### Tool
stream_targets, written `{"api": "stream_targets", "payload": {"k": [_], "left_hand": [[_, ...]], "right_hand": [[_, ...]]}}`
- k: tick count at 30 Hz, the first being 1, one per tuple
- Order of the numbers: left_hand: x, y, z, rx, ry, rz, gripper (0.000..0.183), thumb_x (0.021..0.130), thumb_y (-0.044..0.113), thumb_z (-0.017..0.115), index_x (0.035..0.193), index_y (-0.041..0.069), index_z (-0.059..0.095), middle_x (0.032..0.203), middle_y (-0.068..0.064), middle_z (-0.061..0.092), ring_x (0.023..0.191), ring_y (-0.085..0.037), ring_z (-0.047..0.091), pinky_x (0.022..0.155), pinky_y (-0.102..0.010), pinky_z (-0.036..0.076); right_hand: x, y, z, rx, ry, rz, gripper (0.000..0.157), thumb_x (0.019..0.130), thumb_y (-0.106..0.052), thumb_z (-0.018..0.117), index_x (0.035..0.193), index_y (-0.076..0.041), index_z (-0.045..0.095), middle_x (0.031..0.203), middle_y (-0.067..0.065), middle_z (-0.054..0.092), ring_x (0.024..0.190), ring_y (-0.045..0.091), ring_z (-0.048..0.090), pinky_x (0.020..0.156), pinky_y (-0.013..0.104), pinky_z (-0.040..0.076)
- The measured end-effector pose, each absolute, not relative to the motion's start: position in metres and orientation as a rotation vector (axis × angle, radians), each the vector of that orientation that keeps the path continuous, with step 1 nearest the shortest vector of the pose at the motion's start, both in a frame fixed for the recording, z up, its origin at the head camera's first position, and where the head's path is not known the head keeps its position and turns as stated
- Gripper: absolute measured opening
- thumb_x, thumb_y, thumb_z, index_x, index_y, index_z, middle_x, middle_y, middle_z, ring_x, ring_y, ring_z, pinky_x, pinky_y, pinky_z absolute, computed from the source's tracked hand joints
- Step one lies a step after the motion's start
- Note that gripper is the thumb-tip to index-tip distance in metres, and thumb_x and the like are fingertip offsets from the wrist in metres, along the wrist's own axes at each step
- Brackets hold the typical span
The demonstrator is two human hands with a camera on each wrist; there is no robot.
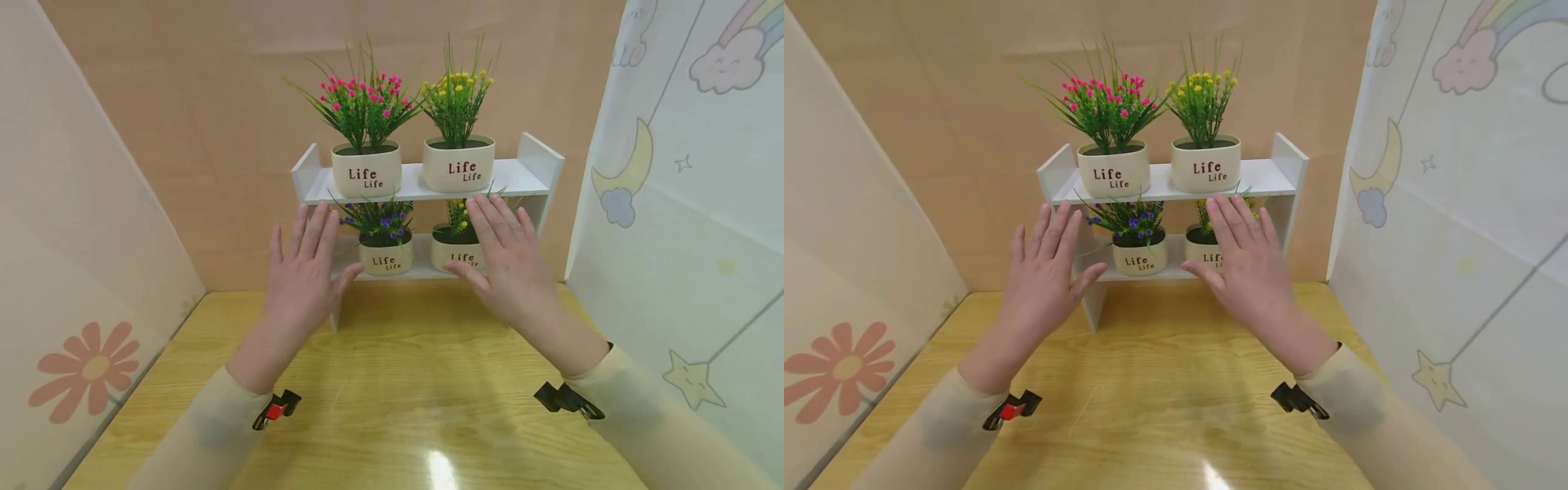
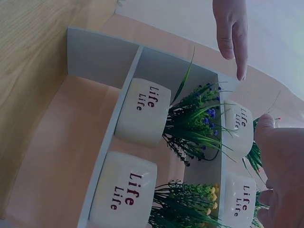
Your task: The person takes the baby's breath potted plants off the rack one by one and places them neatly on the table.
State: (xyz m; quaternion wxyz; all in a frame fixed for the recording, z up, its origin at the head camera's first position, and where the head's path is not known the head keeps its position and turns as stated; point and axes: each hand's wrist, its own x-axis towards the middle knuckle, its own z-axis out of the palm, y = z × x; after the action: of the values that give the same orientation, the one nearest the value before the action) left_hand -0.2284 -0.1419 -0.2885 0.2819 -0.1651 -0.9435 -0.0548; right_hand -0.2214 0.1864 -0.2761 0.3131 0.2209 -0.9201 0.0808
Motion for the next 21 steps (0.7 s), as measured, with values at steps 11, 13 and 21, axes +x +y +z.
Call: {"api": "stream_targets", "payload": {"k": [11,13,21], "left_hand": [[-0.240,-0.144,-0.275,-0.419,-2.509,-0.170,0.093,0.111,0.061,0.057,0.178,0.011,0.015,0.185,-0.007,0.005,0.170,-0.028,-0.010,0.132,-0.065,-0.006],[-0.243,-0.144,-0.273,-0.420,-2.501,-0.171,0.093,0.111,0.060,0.057,0.178,0.010,0.015,0.185,-0.007,0.006,0.170,-0.027,-0.009,0.132,-0.066,-0.005],[-0.257,-0.142,-0.266,-0.422,-2.500,-0.217,0.095,0.111,0.063,0.055,0.178,0.012,0.012,0.186,-0.005,0.005,0.170,-0.025,-0.008,0.131,-0.068,-0.005]], "right_hand": [[-0.227,0.192,-0.254,0.514,-2.502,0.175,0.101,0.108,-0.058,0.065,0.176,-0.005,0.014,0.183,0.017,0.016,0.169,0.036,0.010,0.135,0.057,0.006],[-0.227,0.192,-0.252,0.506,-2.505,0.179,0.100,0.109,-0.058,0.064,0.177,-0.005,0.014,0.183,0.016,0.016,0.170,0.036,0.009,0.135,0.057,0.006],[-0.235,0.195,-0.241,0.507,-2.458,0.240,0.098,0.108,-0.053,0.067,0.176,-0.004,0.017,0.182,0.018,0.018,0.169,0.037,0.013,0.136,0.055,0.007]]}}
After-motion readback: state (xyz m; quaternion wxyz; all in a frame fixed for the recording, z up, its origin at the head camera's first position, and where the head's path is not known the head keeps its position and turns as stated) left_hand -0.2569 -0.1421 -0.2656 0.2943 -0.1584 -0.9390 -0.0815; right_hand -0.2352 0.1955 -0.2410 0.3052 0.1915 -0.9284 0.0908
